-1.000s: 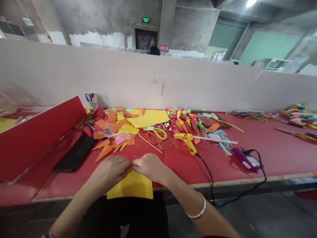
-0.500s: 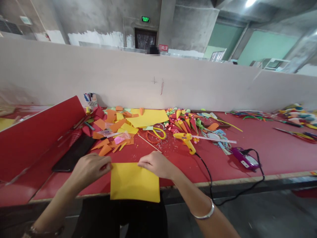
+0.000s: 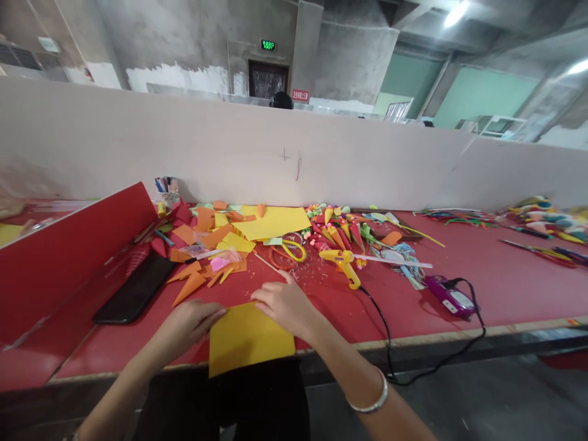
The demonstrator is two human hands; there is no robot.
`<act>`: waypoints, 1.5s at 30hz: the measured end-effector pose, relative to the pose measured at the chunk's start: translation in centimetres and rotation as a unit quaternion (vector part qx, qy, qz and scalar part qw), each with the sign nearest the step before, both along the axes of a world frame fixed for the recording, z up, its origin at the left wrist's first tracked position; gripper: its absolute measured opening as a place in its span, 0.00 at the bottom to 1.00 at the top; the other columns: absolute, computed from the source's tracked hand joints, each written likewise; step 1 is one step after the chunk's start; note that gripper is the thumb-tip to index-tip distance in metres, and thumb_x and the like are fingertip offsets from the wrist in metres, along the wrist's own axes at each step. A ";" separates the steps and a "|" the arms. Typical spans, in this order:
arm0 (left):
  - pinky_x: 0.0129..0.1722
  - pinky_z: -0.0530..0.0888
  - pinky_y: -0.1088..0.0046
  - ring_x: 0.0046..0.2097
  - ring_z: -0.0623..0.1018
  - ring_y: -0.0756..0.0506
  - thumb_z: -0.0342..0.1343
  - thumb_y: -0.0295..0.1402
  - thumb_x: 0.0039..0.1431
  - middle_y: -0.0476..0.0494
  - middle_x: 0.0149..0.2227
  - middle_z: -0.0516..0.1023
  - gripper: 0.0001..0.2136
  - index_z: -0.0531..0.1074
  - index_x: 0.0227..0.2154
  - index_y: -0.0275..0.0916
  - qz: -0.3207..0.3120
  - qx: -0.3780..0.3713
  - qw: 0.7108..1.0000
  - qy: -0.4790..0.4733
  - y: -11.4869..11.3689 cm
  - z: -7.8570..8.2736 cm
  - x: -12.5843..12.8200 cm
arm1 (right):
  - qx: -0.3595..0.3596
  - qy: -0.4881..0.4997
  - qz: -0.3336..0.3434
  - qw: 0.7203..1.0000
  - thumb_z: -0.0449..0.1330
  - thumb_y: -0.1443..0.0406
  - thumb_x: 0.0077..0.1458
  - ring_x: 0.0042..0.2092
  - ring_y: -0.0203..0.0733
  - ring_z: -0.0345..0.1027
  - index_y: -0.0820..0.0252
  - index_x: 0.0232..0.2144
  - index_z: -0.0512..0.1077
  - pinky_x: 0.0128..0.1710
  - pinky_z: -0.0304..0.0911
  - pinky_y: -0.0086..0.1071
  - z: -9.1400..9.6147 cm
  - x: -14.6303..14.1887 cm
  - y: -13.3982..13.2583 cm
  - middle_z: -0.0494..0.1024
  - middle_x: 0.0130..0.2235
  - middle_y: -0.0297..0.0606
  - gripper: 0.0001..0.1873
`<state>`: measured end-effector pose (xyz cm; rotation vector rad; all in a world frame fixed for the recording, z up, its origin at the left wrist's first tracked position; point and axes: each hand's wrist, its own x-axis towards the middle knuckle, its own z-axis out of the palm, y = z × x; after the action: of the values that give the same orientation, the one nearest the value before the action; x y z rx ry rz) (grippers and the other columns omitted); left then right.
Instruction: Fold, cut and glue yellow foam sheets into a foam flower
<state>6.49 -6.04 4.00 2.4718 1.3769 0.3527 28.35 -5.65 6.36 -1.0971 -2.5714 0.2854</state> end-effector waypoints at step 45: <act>0.29 0.68 0.75 0.26 0.71 0.52 0.44 0.37 0.54 0.47 0.34 0.71 0.17 0.61 0.46 0.38 0.127 -0.066 0.975 -0.170 2.9 -3.1 -3.6 | 0.015 -0.097 0.049 0.994 0.53 0.50 0.49 0.41 0.42 0.60 0.60 0.37 0.68 0.37 0.56 0.33 -4.1 -2.3 -1.1 0.69 0.39 0.41 0.21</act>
<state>2.86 -3.18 0.90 2.0147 1.5096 0.6823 26.03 -6.71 2.27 -1.0354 -2.7974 0.1709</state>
